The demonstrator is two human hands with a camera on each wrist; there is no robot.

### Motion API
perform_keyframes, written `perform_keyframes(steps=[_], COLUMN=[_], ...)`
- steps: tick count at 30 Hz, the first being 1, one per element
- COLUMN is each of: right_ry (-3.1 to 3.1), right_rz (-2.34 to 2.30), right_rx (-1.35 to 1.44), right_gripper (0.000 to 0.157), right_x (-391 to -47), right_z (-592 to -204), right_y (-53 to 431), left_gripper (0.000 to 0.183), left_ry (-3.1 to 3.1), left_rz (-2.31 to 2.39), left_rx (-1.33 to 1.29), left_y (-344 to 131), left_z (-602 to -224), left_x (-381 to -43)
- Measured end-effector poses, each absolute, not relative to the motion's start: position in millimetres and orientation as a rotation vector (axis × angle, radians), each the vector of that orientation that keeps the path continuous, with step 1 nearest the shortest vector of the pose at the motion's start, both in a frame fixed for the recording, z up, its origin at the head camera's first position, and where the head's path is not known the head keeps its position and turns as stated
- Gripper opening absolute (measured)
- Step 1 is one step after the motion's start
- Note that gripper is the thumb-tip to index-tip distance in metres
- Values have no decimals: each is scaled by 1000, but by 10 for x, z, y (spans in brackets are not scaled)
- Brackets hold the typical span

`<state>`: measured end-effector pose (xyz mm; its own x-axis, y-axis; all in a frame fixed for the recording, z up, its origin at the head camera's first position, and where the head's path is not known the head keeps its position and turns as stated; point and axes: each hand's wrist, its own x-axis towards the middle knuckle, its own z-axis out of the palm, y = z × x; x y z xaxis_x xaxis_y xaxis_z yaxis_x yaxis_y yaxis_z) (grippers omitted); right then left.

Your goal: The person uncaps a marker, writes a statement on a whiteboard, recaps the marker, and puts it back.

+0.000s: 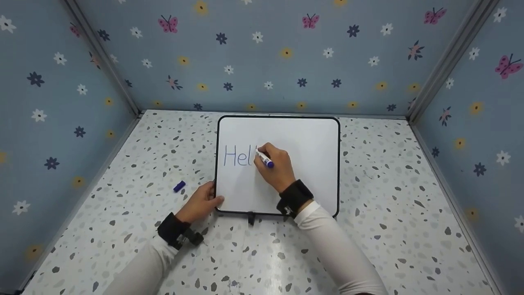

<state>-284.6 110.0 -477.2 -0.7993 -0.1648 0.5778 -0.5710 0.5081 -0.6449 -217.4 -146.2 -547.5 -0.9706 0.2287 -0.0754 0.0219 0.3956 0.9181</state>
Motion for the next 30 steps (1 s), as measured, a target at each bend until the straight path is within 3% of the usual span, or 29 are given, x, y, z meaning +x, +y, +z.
perform_keyframes(steps=[30], right_ry=[-2306], right_rz=[1279], right_rx=[682], right_gripper=[6], right_x=[-2659], right_z=[-4903], right_y=[1138], left_gripper=[38], left_ry=[2488], left_rz=[1594], left_rx=[178], left_y=[-1454], left_z=[-5456], left_x=[-2171])
